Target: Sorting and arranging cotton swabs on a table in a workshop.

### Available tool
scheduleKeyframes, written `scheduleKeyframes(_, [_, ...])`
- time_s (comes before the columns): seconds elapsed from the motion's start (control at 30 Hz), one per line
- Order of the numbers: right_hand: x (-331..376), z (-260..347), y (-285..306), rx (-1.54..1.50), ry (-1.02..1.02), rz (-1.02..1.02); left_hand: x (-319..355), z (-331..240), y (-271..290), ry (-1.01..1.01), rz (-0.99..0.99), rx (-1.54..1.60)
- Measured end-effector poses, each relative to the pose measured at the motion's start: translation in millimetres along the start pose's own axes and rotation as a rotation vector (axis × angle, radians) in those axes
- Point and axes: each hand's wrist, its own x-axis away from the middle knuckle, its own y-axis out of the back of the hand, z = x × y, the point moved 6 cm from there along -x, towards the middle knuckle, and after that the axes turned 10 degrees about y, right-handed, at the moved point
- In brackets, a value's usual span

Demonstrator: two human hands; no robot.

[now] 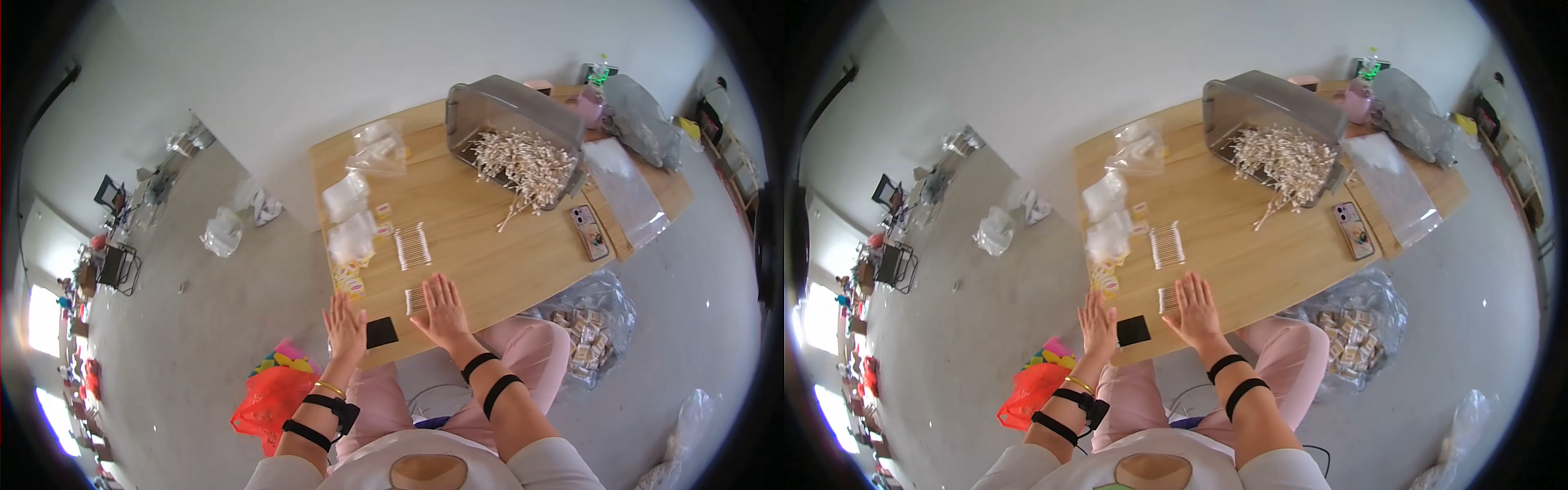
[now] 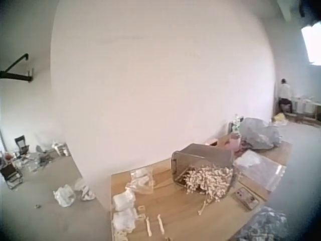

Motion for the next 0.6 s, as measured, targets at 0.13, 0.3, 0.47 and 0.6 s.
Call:
scheduleKeyframes(0.13, [-4, 16, 0, -0.007, 0.015, 0.042, 12, 99, 4, 0.202, -0.153, 0.133])
scheduleKeyframes(0.3, [1, 57, -16, -0.039, 0.087, 0.059, 25, 147, -25, 0.451, -0.075, 0.519])
scheduleKeyframes(0.47, [1, 79, -28, -0.026, 0.12, 0.088, 27, 119, -40, 0.651, -0.063, 0.865])
scheduleKeyframes(0.6, [-2, 100, -27, -0.019, 0.151, 0.066, 20, 154, -61, 0.627, -0.153, 0.607])
